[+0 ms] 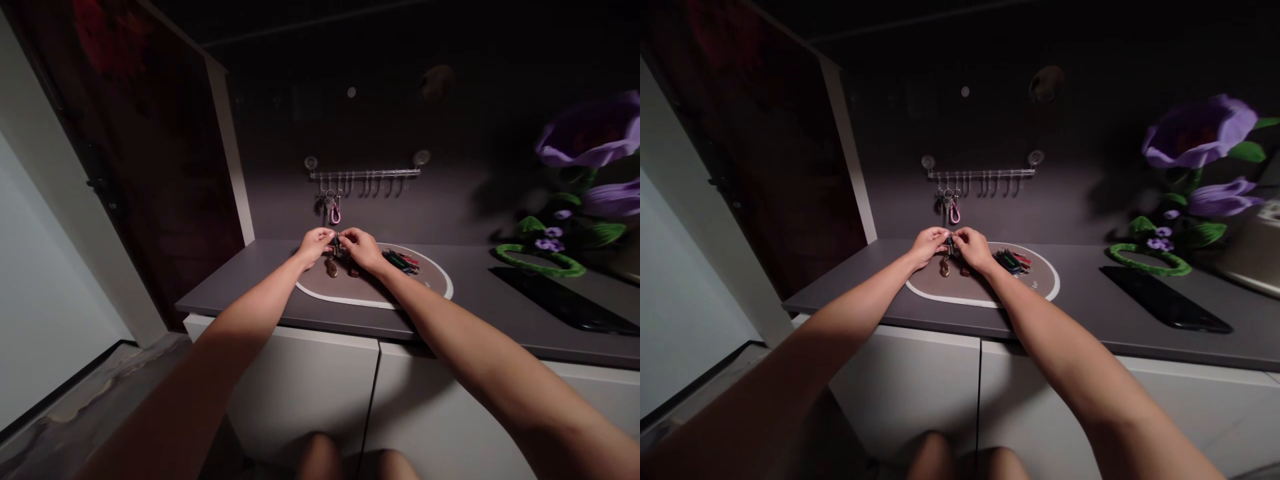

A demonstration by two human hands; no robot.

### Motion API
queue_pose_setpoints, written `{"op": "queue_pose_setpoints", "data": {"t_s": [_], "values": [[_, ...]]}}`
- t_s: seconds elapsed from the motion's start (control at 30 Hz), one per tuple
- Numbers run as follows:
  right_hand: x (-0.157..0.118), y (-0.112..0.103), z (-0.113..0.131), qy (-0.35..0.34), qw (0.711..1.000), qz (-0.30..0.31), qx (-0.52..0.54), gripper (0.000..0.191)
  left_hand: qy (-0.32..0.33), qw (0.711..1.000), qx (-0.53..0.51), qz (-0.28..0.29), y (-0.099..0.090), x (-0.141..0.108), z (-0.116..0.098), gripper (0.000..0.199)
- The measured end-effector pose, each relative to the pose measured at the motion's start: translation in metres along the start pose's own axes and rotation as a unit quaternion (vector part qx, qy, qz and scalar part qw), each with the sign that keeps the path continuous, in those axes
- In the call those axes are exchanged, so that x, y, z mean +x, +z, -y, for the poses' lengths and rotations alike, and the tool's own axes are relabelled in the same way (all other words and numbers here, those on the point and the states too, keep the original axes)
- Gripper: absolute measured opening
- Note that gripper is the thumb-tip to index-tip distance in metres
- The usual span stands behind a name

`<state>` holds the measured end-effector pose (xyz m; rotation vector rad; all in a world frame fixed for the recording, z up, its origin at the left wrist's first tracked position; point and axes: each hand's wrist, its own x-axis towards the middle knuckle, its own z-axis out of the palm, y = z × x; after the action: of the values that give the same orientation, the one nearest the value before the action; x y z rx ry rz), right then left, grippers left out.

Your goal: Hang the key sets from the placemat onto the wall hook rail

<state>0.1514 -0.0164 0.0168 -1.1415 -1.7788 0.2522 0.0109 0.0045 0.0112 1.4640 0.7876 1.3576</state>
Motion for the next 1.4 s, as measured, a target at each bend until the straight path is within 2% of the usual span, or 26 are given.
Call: {"op": "queue_pose_setpoints", "data": {"t_s": [0.17, 0.3, 0.47, 0.7, 1.07, 1.23, 1.4], "values": [[0.0, -0.002, 0.0, 0.006, 1.0, -0.004, 0.022, 0.017, -0.006, 1.0, 0.002, 0.002, 0.001, -0.001, -0.002, 0.019], [0.001, -0.001, -0.004, 0.028, 0.996, -0.004, 0.084, 0.018, -0.007, 1.0, 0.001, 0.005, 0.002, -0.002, -0.002, 0.02], [0.004, 0.002, -0.011, 0.06, 0.983, 0.005, 0.174, 0.02, 0.0, 1.0, -0.004, 0.013, 0.002, -0.001, -0.001, 0.021], [0.003, 0.0, -0.01, 0.078, 0.966, 0.001, 0.246, 0.024, 0.003, 1.0, -0.005, 0.01, 0.004, -0.001, -0.001, 0.017], [0.004, 0.0, -0.005, 0.107, 0.952, -0.032, 0.286, 0.031, 0.062, 0.99, 0.124, -0.026, -0.001, 0.002, 0.009, 0.016], [0.018, 0.0, 0.004, 0.128, 0.937, -0.072, 0.316, 0.026, 0.097, 0.976, 0.193, -0.025, -0.005, 0.003, 0.016, 0.019], [0.05, -0.006, 0.014, 0.127, 0.925, -0.132, 0.333, 0.017, 0.094, 0.968, 0.234, -0.014, -0.004, 0.004, 0.021, 0.016]]}}
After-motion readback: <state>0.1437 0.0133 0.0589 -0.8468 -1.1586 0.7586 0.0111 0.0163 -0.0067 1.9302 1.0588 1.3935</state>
